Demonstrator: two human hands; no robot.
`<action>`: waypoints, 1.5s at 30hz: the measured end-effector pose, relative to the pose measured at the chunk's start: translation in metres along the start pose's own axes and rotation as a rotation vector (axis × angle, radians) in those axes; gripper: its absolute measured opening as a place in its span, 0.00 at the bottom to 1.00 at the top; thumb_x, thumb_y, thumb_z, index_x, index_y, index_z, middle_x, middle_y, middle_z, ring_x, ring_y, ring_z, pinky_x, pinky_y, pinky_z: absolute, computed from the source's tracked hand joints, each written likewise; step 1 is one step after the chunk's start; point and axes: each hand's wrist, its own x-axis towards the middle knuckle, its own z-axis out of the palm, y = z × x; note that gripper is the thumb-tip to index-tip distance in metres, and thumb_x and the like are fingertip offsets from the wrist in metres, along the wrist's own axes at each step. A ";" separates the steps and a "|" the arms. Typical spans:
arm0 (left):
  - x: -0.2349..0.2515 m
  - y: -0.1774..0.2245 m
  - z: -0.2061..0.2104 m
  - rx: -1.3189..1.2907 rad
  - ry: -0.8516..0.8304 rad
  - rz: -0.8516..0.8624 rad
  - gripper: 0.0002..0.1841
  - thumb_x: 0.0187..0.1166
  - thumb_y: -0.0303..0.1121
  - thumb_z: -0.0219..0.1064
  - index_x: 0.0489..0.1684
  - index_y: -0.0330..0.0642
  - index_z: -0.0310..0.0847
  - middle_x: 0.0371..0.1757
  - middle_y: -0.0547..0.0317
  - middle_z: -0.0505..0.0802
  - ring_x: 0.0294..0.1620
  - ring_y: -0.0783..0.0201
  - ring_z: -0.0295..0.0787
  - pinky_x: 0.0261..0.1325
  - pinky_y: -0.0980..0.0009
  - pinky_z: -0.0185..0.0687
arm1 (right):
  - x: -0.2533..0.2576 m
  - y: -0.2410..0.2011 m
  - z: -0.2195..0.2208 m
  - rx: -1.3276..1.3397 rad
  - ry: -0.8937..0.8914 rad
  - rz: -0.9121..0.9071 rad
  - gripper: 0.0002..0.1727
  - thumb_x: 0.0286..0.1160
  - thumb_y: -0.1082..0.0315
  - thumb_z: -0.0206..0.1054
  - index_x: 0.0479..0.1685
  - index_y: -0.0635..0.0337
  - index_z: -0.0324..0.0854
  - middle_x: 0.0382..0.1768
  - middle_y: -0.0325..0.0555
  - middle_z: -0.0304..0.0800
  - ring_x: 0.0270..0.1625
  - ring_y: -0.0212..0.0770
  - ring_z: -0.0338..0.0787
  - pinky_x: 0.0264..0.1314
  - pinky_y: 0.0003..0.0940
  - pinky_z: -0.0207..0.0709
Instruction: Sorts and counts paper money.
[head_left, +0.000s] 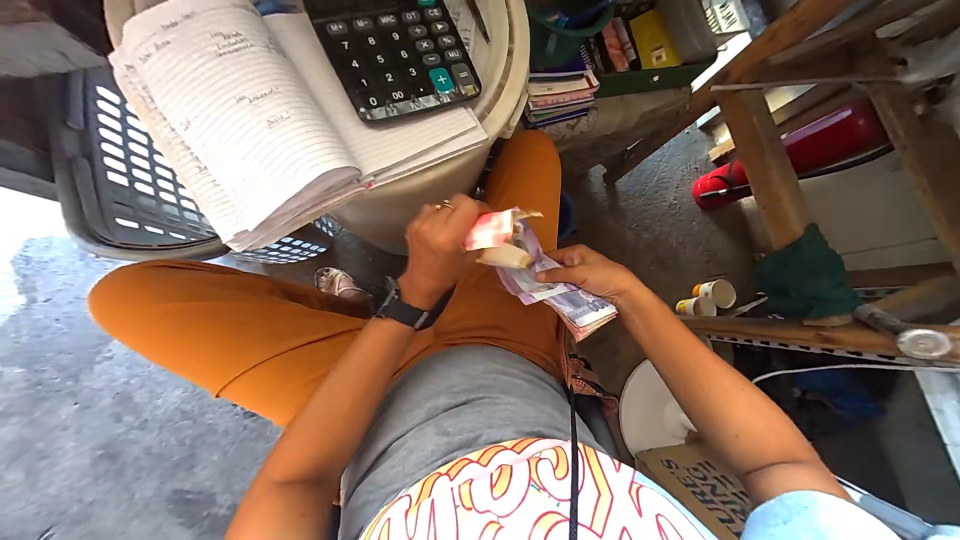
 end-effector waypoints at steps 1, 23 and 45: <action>0.005 -0.009 -0.009 0.054 0.065 0.081 0.07 0.73 0.27 0.72 0.39 0.30 0.87 0.37 0.40 0.95 0.37 0.46 0.94 0.44 0.53 0.85 | -0.003 0.000 -0.003 -0.042 0.005 0.008 0.10 0.82 0.78 0.63 0.57 0.68 0.82 0.34 0.43 0.92 0.31 0.28 0.91 0.39 0.24 0.88; -0.004 0.095 -0.039 -0.385 0.080 0.381 0.05 0.86 0.29 0.62 0.43 0.40 0.84 0.46 0.53 0.94 0.55 0.60 0.91 0.69 0.64 0.81 | 0.014 -0.027 -0.054 -0.195 0.356 -0.114 0.11 0.86 0.71 0.61 0.57 0.67 0.84 0.40 0.44 0.90 0.37 0.28 0.86 0.46 0.29 0.83; 0.032 0.021 -0.011 0.155 -0.035 0.443 0.08 0.82 0.23 0.61 0.38 0.36 0.87 0.38 0.46 0.95 0.36 0.48 0.91 0.37 0.58 0.81 | -0.003 -0.014 0.006 -0.101 0.088 0.166 0.06 0.83 0.72 0.62 0.42 0.63 0.84 0.28 0.39 0.88 0.29 0.27 0.86 0.36 0.25 0.82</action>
